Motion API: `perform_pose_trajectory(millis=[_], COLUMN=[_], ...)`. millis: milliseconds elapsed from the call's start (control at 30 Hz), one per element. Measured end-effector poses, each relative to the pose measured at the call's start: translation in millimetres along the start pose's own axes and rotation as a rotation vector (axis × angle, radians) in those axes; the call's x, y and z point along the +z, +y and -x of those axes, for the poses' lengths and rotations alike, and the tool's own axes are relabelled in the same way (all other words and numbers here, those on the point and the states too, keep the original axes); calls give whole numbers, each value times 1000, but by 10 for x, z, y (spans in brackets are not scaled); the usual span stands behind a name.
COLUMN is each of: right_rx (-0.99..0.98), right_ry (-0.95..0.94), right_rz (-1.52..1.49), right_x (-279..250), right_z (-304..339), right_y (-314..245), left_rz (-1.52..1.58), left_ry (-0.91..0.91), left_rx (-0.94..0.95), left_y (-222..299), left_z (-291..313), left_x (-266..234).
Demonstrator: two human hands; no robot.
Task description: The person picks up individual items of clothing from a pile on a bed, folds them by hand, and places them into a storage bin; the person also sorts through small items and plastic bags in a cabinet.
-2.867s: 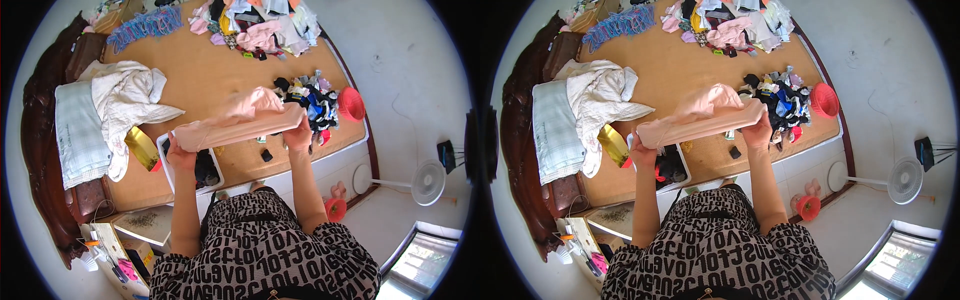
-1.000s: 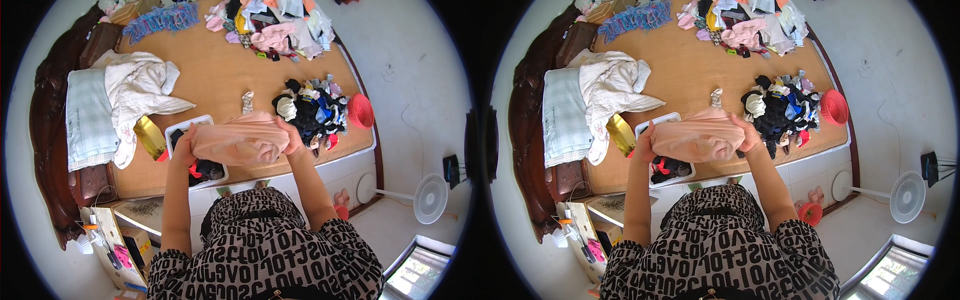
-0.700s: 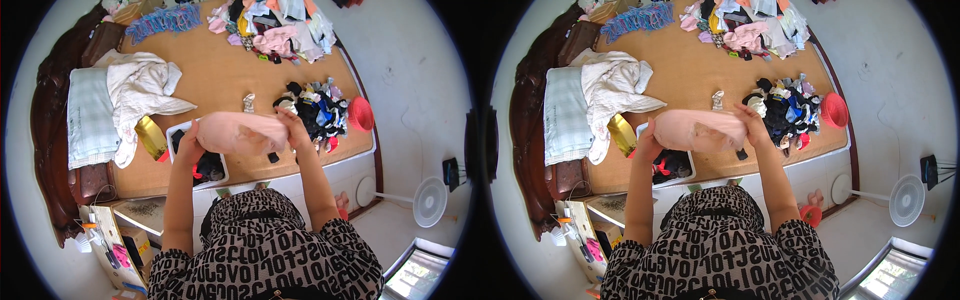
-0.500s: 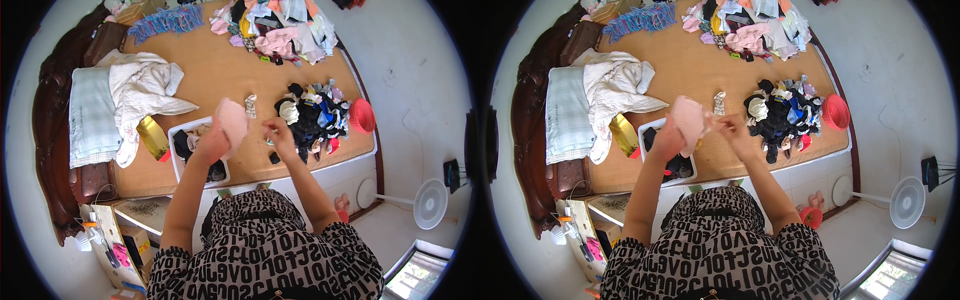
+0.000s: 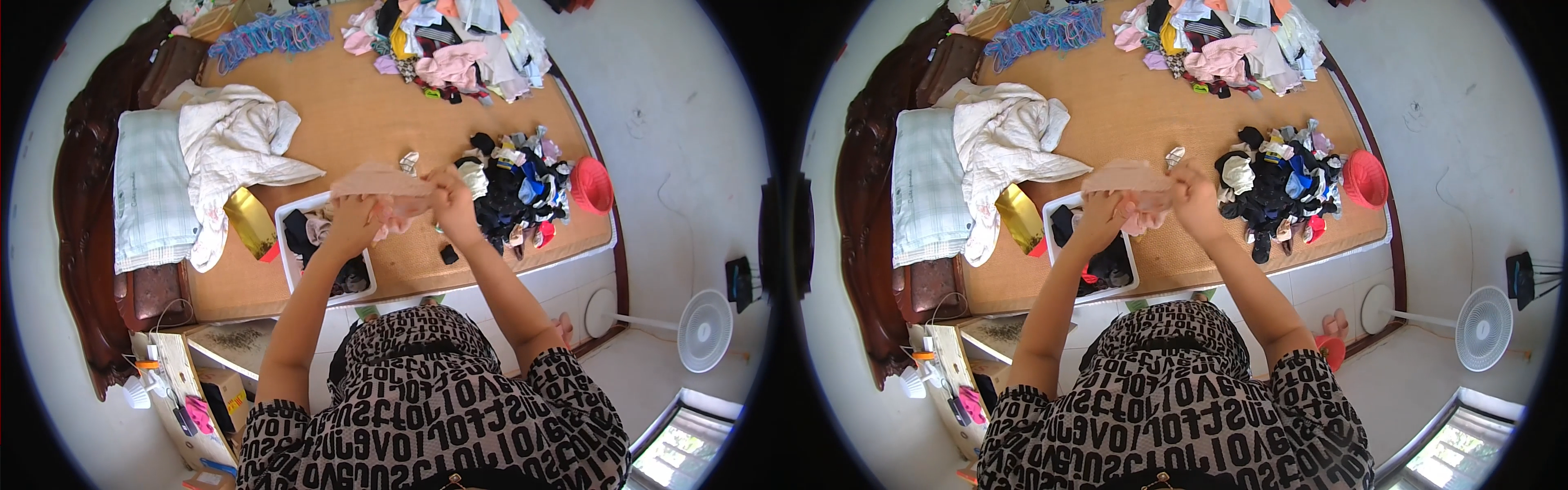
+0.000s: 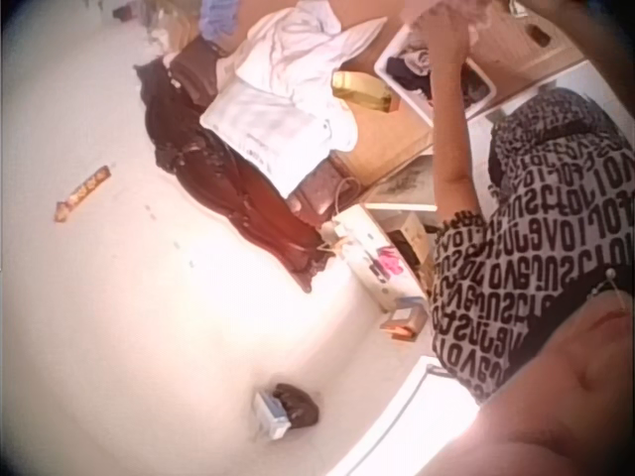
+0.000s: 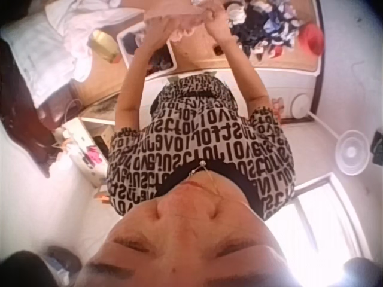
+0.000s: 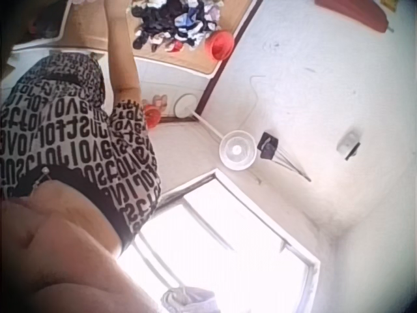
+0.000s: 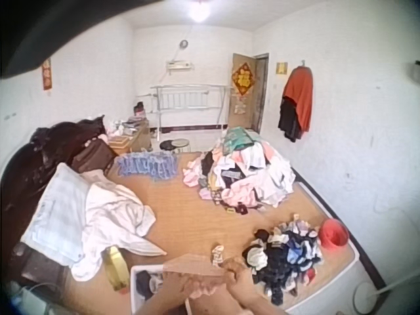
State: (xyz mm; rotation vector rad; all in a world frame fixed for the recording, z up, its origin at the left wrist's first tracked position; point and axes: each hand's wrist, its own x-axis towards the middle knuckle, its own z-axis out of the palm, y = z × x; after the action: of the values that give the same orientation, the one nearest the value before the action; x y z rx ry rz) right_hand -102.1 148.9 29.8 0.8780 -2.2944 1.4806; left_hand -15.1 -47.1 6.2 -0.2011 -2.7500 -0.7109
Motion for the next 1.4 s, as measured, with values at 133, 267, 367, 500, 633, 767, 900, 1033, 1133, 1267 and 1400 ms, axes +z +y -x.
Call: perform_pose_trajectory(millis=[133,267,367,500,633,767,900,1033,1133,1267,1400], right_rx=[847,513,33,456,914,683,1028,1088,1093,761,549], right_ry=[191,-53,-202,-202,-142,-97,-271,-226,-125,-187,-96], right_rz=[-719,-483,318,265,-208,-408,-773,-1010,-1008,-141,200], right_x=[-104,-396,-552,-613,-661,-617,-602,-590,-531,-486,-519], right_z=[-238,-452,-581,-643,-695,-664,-749,-736,-696,-557,-503], right_y=[166,326,107,560,617,752,637,389,422,946,836], left_rz=[-62,-217,-90,58,474,129,-83,75,616,1198,737], left_ry=[-10,-96,-59,-48,-90,-55,5,37,13,-125,-236], left_rx=[75,102,94,213,41,129,255,203,78,-226,-93], left_y=[-243,-507,-435,-398,-269,-222,-317,-463,-493,-539,-444], left_z=[-26,-17,-160,-306,-293,-370,-360,-311,-260,-168,-123], left_x=[-162,-347,-652,-879,-1014,-1048,-1033,-975,-957,-1051,-1120])
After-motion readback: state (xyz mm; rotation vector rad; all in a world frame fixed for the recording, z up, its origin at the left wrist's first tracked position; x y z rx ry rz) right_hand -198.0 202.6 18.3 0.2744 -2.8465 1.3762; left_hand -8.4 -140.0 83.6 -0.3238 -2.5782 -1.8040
